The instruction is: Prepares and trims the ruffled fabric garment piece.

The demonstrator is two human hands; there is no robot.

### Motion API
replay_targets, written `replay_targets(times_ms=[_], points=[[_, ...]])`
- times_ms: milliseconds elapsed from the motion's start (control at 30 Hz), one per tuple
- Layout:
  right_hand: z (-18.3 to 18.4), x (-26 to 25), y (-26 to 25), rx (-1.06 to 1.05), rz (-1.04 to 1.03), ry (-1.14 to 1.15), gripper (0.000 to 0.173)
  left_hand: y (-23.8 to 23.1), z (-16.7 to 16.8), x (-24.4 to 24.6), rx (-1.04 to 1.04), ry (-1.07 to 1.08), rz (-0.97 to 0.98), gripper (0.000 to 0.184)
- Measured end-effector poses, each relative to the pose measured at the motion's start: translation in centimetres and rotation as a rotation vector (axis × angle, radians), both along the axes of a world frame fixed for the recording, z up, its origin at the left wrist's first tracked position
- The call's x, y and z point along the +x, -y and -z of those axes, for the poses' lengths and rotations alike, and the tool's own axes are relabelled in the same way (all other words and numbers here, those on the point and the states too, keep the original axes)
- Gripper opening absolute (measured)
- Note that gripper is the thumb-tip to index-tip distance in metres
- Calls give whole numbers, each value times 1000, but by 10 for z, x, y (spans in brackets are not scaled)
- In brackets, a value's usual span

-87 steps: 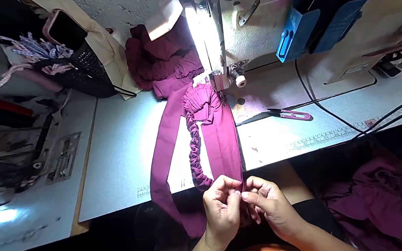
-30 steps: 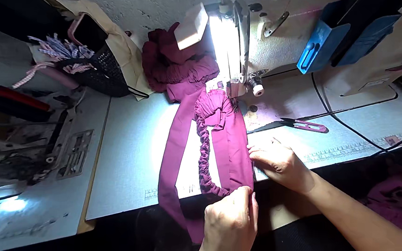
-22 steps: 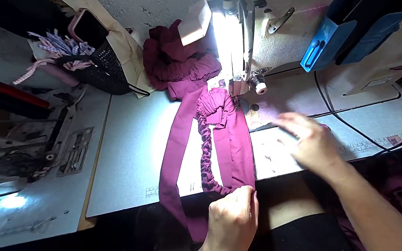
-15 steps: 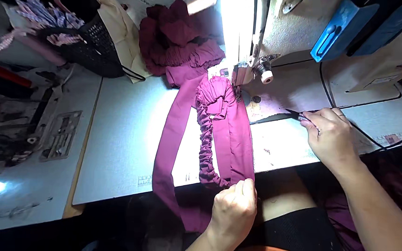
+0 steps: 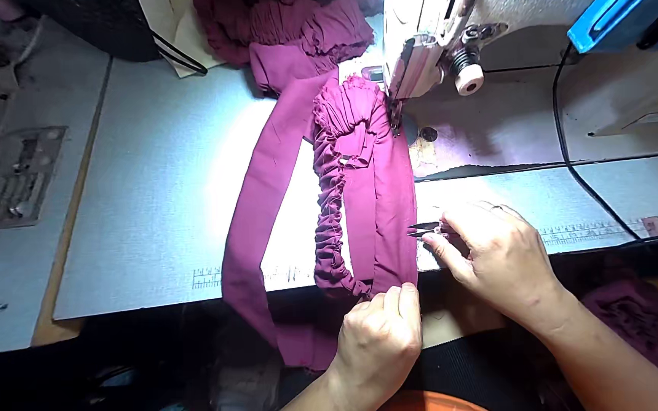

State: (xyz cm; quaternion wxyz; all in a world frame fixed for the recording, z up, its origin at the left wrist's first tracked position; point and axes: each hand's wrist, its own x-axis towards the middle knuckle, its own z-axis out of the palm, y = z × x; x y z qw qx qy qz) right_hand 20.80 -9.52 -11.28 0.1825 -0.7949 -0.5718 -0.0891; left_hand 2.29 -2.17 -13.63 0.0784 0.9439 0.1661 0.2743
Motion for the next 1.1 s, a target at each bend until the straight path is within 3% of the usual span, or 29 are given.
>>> replay_targets(times_ms=[367, 467, 533, 600, 667, 700, 767, 867, 967, 1100], points=[[-9, 1, -4, -30, -26, 59, 38, -2, 0, 0, -27, 2, 24, 19], [-6, 3, -6, -28, -33, -23, 37, -2, 0, 1, -28, 4, 26, 19], [-2, 7, -6, 10, -40, -294, 31, -3, 1, 1, -26, 1, 28, 19], [1, 19, -2, 169, -125, -836, 18, -6, 2, 3, -33, 9, 30, 19], [-3, 27, 7, 454, -295, -1442, 25, -9, 3, 4, -40, 12, 38, 17], [-10, 30, 11, 553, -350, -1565, 30, -9, 5, 4, -42, 10, 42, 18], [-20, 33, 12, 593, -393, -1419, 29, -8, 6, 3, -49, 20, 42, 18], [-20, 31, 8, 346, -191, -815, 16, -7, 6, 3, -46, 23, 38, 18], [-4, 21, 2, 74, 12, -415, 30, -6, 5, 4, -36, 15, 25, 18], [4, 13, -2, 36, 18, -198, 39, -4, 4, 3, -33, 14, 21, 18]])
